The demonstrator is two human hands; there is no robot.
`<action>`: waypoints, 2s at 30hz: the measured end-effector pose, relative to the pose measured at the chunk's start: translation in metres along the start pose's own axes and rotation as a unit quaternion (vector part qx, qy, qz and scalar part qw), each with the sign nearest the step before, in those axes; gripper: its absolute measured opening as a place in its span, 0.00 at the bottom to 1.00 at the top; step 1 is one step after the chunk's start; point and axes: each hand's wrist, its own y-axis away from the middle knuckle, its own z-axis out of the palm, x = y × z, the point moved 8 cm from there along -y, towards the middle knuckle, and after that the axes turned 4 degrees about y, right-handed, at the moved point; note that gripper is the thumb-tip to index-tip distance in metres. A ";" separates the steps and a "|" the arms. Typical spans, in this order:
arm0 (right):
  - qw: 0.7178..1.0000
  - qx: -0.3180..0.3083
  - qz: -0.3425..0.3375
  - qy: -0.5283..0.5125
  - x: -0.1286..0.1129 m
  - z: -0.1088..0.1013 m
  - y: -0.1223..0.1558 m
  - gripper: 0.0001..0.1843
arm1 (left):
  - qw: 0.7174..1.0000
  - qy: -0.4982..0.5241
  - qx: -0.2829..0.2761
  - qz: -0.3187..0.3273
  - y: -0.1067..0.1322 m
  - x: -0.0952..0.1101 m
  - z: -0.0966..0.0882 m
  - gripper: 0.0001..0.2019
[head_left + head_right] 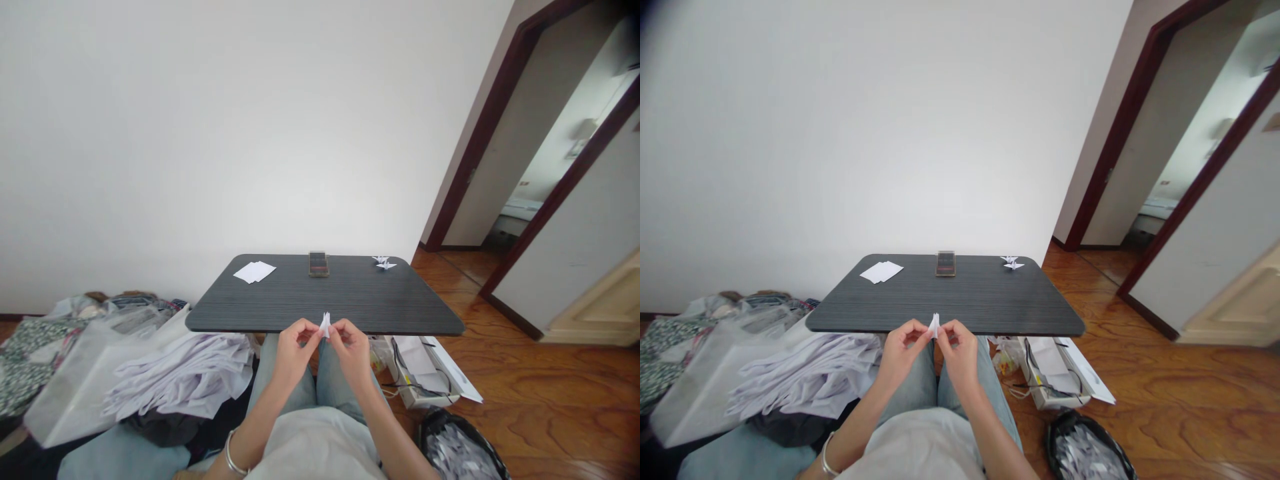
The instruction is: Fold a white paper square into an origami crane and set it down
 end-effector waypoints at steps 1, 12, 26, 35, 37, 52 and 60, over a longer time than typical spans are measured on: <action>1.000 0.003 0.000 0.005 -0.001 -0.001 0.000 0.10 | 1.000 -0.005 -0.003 0.002 0.000 0.001 0.001 0.09; 0.999 -0.002 -0.046 -0.015 -0.006 0.000 0.003 0.05 | 0.999 0.034 0.008 -0.015 -0.001 -0.006 -0.002 0.08; 0.993 0.007 -0.104 -0.061 -0.024 -0.006 0.006 0.04 | 0.995 0.007 -0.028 0.093 -0.001 0.016 -0.008 0.05; 0.989 -0.011 -0.096 -0.109 -0.026 -0.005 0.005 0.04 | 0.986 0.012 -0.059 0.158 0.004 0.027 -0.005 0.05; 0.989 -0.016 -0.097 -0.107 -0.028 -0.005 0.005 0.05 | 0.985 0.011 -0.059 0.161 0.004 0.027 -0.005 0.05; 0.987 -0.021 -0.089 -0.131 -0.031 -0.006 0.007 0.05 | 0.988 0.041 -0.032 0.144 0.002 0.026 -0.009 0.07; 0.981 0.005 -0.007 -0.196 -0.011 -0.002 0.005 0.08 | 0.990 0.138 0.007 0.029 -0.002 0.006 -0.006 0.09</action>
